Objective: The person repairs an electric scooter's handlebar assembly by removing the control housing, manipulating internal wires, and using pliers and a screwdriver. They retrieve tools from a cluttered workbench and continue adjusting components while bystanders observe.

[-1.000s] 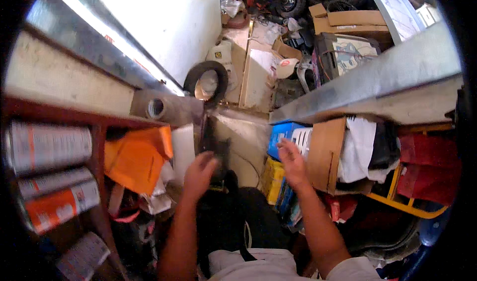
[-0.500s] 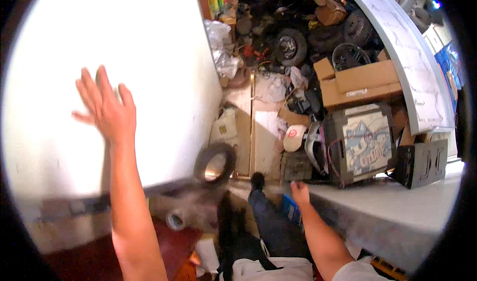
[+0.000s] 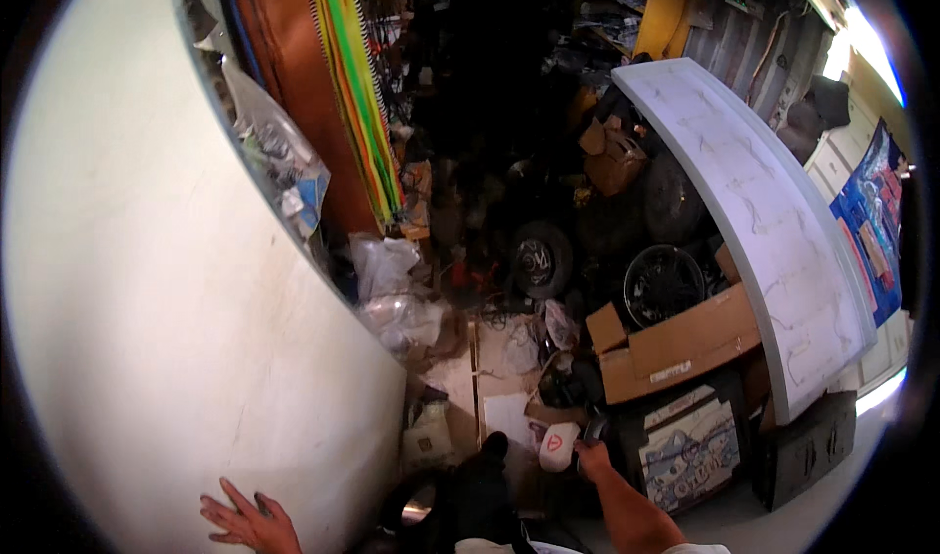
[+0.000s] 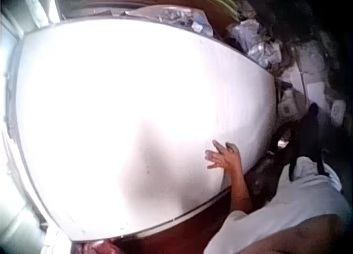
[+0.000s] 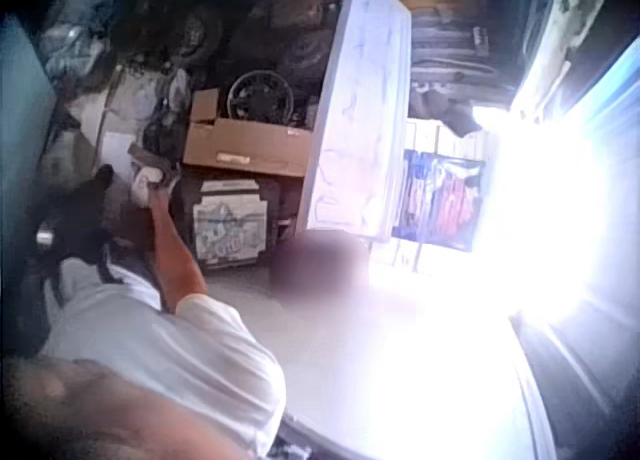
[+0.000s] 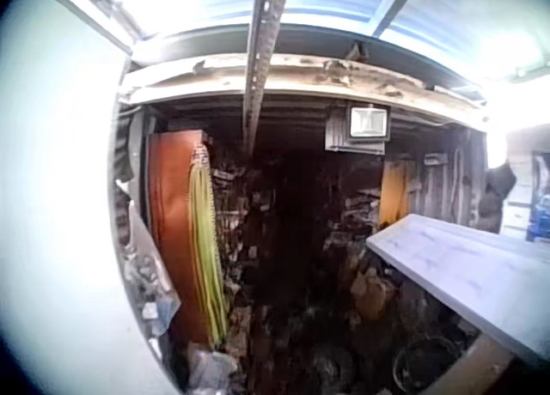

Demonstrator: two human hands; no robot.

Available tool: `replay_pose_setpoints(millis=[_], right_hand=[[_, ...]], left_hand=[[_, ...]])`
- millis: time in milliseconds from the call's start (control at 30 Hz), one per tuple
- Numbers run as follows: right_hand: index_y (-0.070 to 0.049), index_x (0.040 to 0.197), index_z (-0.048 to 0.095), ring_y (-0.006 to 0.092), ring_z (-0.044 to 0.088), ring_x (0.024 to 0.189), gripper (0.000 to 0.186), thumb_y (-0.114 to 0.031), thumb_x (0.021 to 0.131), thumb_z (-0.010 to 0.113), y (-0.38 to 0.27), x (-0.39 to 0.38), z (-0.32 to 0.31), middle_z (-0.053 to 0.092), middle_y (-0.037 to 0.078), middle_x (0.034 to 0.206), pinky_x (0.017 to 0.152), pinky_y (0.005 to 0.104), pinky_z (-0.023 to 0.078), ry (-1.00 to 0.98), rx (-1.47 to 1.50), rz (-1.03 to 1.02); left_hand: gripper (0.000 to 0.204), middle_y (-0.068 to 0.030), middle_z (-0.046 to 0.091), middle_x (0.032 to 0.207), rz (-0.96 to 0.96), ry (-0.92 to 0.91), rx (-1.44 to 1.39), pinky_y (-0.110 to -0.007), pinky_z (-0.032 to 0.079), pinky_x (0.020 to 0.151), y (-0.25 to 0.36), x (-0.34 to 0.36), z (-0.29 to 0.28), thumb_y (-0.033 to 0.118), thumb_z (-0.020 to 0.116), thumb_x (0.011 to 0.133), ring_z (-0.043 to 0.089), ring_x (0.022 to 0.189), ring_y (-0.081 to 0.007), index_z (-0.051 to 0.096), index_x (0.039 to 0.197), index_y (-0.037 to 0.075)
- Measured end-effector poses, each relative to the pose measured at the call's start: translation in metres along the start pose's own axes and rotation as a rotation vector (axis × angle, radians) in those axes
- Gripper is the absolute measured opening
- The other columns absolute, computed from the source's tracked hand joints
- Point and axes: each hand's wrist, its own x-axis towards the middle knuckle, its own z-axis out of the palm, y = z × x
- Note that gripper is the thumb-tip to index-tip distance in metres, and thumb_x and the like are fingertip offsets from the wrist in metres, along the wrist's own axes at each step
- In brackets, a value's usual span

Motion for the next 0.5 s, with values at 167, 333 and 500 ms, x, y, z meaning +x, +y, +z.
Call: replay_pose_setpoints(millis=[167, 333, 500], right_hand=[[0.000, 0.108, 0.066, 0.0319, 0.064, 0.088, 0.042, -0.036, 0.088, 0.064, -0.042, 0.101, -0.012, 0.068, 0.018, 0.095, 0.075, 0.0439, 0.049, -0.127, -0.106, 0.064], [-0.003, 0.104, 0.064, 0.0286, 0.063, 0.083, 0.033, -0.034, 0.094, 0.057, 0.028, 0.177, -0.034, 0.064, 0.016, 0.092, 0.068, 0.0448, 0.050, -0.305, -1.109, -0.358], [-0.005, 0.102, 0.065, 0.0255, 0.060, 0.079, 0.029, -0.032, 0.094, 0.058, -0.046, 0.214, -0.020, 0.062, 0.013, 0.089, 0.069, 0.0430, 0.049, -0.335, -0.363, 0.139]], left_hand=[[0.094, -0.0380, 0.008, 0.153, 0.019, -0.279, -0.216, -0.067, 0.011, 0.111, 0.094, 0.030, -0.017, 0.050, 0.059, 0.084, 0.011, 0.140, -0.0552, 0.017, 0.151, -0.004], [0.102, -0.0360, 0.002, 0.154, 0.137, -0.327, -0.502, -0.066, 0.011, 0.112, 0.251, 0.067, 0.020, 0.052, 0.057, 0.084, 0.004, 0.144, -0.0512, 0.006, 0.151, -0.005], [0.100, -0.0348, 0.007, 0.155, 0.075, -0.289, -0.217, -0.068, 0.010, 0.110, 0.299, 0.078, 0.060, 0.059, 0.051, 0.086, 0.008, 0.144, -0.0500, 0.011, 0.151, -0.005]])
